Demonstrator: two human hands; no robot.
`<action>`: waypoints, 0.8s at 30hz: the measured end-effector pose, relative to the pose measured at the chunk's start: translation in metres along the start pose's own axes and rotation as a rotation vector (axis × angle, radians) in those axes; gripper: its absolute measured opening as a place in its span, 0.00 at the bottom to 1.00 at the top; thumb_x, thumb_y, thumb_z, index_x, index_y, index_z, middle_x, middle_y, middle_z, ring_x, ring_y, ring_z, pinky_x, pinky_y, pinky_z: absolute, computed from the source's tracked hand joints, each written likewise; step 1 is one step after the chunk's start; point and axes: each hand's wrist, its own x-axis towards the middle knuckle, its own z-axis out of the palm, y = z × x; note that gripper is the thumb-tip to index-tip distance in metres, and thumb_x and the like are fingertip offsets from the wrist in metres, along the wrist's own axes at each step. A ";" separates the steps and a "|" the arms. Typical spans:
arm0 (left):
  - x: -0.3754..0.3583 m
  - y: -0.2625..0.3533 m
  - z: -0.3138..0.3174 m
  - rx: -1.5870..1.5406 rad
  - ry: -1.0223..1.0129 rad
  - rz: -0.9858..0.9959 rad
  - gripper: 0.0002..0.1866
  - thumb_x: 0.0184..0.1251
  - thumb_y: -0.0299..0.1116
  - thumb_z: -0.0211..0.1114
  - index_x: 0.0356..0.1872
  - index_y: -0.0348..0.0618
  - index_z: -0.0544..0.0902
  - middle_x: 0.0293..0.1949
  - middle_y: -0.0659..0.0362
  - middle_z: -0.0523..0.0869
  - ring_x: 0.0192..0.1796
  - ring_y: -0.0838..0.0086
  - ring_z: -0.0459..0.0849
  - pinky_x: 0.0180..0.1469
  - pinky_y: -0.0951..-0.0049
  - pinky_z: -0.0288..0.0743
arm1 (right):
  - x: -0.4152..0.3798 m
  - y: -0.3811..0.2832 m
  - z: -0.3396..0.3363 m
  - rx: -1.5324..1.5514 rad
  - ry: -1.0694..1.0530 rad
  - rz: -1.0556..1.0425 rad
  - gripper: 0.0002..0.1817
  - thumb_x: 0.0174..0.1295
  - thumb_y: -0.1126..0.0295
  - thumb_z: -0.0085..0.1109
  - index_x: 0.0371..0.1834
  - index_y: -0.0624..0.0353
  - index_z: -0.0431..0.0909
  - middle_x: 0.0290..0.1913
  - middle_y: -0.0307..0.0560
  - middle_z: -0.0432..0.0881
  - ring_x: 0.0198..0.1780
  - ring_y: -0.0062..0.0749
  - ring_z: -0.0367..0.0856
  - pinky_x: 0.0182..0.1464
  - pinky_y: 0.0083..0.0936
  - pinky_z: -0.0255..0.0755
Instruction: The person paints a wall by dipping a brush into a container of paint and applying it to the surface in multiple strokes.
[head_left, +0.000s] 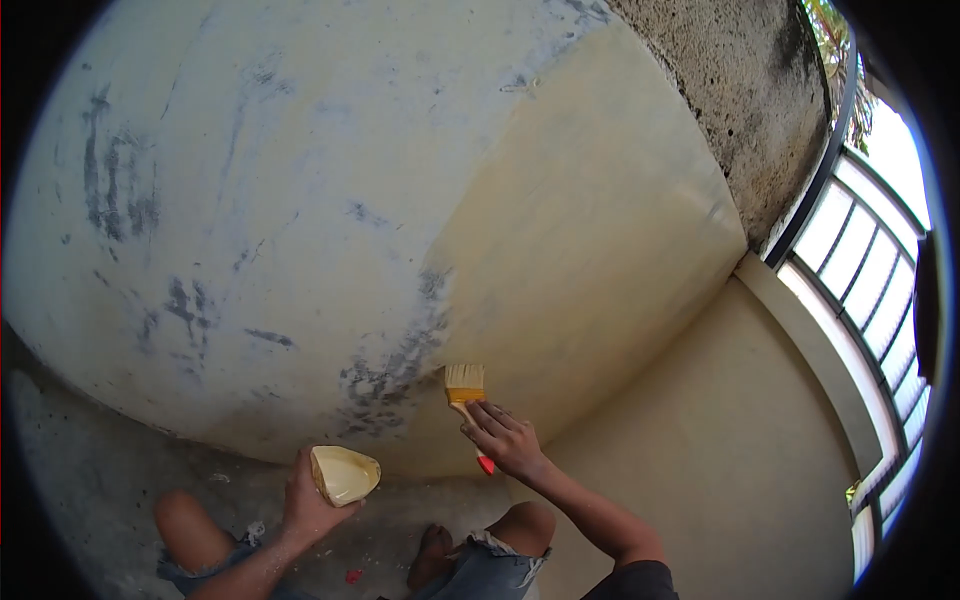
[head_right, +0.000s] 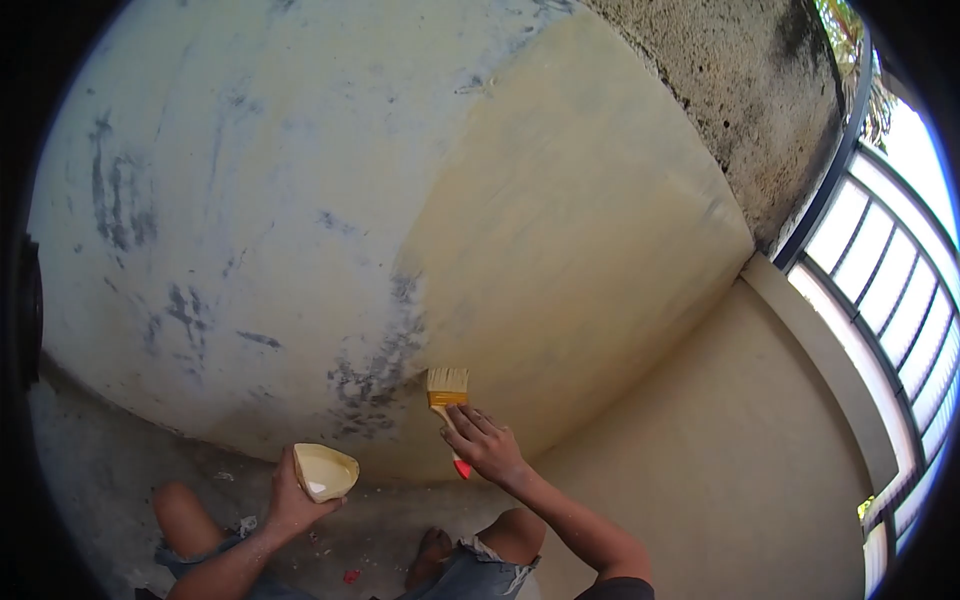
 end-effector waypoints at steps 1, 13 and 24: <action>-0.001 0.004 -0.001 -0.006 0.002 -0.021 0.46 0.38 0.34 0.88 0.61 0.40 0.69 0.53 0.47 0.83 0.58 0.51 0.85 0.60 0.55 0.80 | -0.009 0.001 0.006 0.162 -0.125 -0.044 0.10 0.65 0.69 0.64 0.48 0.49 0.84 0.62 0.52 0.85 0.56 0.43 0.89 0.52 0.37 0.85; 0.002 -0.003 0.012 -0.007 -0.037 -0.076 0.45 0.34 0.30 0.88 0.56 0.41 0.69 0.50 0.49 0.85 0.55 0.57 0.87 0.59 0.59 0.80 | 0.152 0.258 -0.274 0.160 -0.051 0.235 0.07 0.67 0.75 0.69 0.46 0.64 0.88 0.48 0.46 0.92 0.51 0.27 0.89 0.56 0.26 0.81; 0.002 -0.021 0.025 0.022 -0.030 -0.056 0.44 0.35 0.31 0.87 0.55 0.38 0.69 0.49 0.45 0.84 0.54 0.50 0.86 0.57 0.54 0.80 | 0.101 0.232 -0.215 -0.310 0.334 0.113 0.07 0.62 0.78 0.64 0.41 0.55 0.87 0.56 0.54 0.88 0.60 0.45 0.87 0.54 0.34 0.84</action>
